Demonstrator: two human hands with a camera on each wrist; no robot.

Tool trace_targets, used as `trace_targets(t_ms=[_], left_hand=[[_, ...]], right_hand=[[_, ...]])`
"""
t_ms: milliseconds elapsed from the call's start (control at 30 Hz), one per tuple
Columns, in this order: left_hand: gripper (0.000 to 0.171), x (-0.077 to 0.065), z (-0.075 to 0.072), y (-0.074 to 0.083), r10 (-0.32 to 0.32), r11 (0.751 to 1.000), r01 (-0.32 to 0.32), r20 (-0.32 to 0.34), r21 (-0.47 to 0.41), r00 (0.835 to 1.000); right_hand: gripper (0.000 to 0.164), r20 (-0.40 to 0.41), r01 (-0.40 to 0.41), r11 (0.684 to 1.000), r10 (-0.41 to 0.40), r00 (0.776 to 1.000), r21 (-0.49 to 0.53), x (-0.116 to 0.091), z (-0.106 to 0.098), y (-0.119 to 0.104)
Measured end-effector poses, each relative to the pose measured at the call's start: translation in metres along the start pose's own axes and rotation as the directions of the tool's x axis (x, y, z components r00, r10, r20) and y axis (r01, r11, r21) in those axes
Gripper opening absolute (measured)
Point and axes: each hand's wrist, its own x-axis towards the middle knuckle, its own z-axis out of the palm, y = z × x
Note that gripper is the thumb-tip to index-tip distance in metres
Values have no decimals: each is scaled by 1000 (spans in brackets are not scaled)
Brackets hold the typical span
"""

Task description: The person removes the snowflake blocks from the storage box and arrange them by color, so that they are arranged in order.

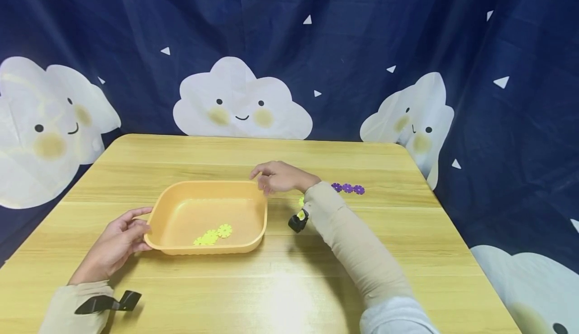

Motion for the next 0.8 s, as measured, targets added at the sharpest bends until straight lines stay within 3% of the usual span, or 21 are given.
trace_targets(t_ms=[300,533,800], left_hand=[[50,1,1,1,-15,1000,15,-7,11,1000],[49,1,0,1,-21,1000,21,-11,-14,1000],[51,0,1,1,-25,1000,25,-9,-14,1000]], right_hand=[[38,78,-62,997,58,995,49,16,4,-10],[38,183,-80,996,71,981,43,31,9,-21],[40,245,-113,991,93,965,70,47,21,-28]])
